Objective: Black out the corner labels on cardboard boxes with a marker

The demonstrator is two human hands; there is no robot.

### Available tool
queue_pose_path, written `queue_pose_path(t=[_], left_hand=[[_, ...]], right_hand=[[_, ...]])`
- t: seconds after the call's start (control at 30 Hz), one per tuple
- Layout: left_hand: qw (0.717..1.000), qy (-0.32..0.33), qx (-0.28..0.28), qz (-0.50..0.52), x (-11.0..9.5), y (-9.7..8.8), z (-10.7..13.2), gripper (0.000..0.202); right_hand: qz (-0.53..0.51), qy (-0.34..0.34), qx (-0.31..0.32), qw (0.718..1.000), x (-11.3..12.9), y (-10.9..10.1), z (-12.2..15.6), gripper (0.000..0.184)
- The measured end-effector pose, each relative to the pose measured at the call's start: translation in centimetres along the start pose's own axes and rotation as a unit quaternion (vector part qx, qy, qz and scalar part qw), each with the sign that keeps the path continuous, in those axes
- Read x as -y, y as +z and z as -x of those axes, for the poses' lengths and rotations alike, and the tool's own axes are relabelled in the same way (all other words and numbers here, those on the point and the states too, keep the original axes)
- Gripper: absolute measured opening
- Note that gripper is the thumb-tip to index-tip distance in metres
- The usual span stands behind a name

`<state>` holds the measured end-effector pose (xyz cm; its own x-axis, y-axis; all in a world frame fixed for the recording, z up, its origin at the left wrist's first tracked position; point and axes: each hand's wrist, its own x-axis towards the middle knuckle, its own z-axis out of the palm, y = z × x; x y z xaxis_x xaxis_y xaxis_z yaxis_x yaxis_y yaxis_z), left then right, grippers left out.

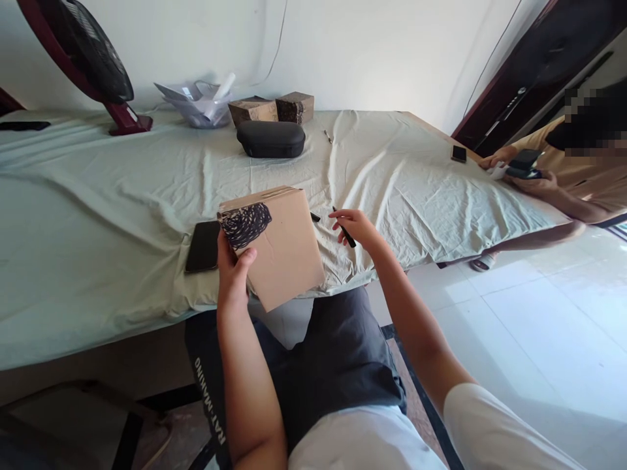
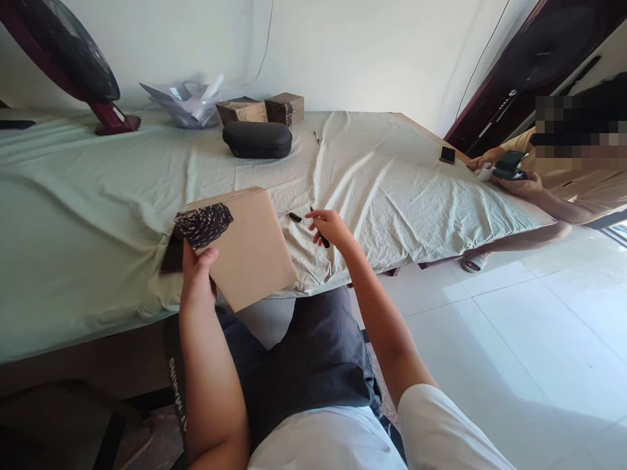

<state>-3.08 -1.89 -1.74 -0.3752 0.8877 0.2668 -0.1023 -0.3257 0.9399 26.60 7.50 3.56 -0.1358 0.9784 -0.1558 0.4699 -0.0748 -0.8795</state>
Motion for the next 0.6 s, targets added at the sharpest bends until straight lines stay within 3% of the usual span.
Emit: queue_pose_path(t=[0.1, 0.23, 0.33, 0.43, 0.6], left_hand=[[1.000, 0.021, 0.001, -0.021, -0.5, 0.5, 0.2, 0.096], [0.998, 0.024, -0.006, -0.060, -2.4, 1.5, 1.4, 0.101], [0.995, 0.020, -0.029, -0.093, -3.9, 2.4, 2.4, 0.104], [0.991, 0.027, -0.039, -0.129, -4.8, 3.0, 2.9, 0.108], [0.988, 0.025, -0.030, -0.152, -5.4, 3.3, 2.9, 0.110]], right_hand=[[-0.277, -0.067, 0.043, 0.958, 2.0, -0.6, 1.4, 0.030], [-0.372, -0.216, 0.064, 0.900, 5.8, 0.1, 4.3, 0.029], [-0.348, -0.334, 0.067, 0.873, 9.0, 1.0, 6.9, 0.031], [-0.294, -0.420, 0.126, 0.849, 12.2, 1.5, 8.5, 0.036], [-0.094, -0.453, 0.174, 0.869, 16.2, 2.9, 7.3, 0.028]])
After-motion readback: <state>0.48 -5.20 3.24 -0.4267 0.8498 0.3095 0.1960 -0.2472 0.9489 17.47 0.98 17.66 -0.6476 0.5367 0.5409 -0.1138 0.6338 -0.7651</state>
